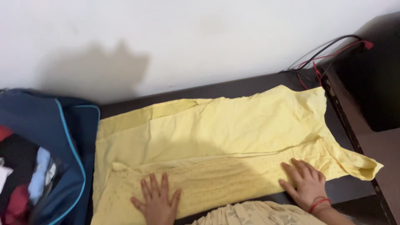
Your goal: The person folds a red shirt, a white shirt, a white t-shirt, and a yellow t-shirt, placing each folded item into a blue bag and then zipping the bag closed.
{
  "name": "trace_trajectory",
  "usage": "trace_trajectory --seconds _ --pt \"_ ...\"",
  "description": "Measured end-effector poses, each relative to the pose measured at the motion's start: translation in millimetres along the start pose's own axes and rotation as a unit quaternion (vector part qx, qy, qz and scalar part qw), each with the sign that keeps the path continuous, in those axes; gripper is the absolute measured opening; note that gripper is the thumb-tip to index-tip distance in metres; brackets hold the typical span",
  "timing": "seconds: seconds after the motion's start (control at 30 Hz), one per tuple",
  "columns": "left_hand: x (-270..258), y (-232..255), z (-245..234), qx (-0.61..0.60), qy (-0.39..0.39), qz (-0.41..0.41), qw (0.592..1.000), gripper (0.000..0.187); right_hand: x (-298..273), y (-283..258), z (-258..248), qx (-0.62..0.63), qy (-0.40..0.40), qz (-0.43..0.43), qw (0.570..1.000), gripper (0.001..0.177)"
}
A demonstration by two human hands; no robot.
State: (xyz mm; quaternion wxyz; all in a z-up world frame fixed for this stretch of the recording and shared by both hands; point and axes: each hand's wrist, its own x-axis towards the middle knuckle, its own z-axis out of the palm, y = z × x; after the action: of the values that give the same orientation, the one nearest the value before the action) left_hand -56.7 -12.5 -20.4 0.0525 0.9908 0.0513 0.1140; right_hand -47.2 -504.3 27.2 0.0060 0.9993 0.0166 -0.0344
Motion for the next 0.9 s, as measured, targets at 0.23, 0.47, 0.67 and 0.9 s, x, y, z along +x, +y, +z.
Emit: trace_trajectory --seconds 0.23,0.47,0.67,0.9 --pt "121 -61 -11 -0.100 0.112 0.022 0.988 0.050 129 46 -32 0.073 0.215 0.018 0.974 0.032" --pt "272 -101 -11 0.091 -0.129 0.056 0.986 0.094 280 30 -83 -0.061 -0.001 0.023 0.998 0.084" --pt "296 -98 -8 0.142 -0.309 -0.016 0.940 0.059 306 19 -96 -0.075 -0.232 0.116 0.963 0.073" --pt "238 -108 -49 0.129 -0.138 0.094 0.977 0.016 264 60 -100 -0.114 -0.186 0.058 0.974 0.043"
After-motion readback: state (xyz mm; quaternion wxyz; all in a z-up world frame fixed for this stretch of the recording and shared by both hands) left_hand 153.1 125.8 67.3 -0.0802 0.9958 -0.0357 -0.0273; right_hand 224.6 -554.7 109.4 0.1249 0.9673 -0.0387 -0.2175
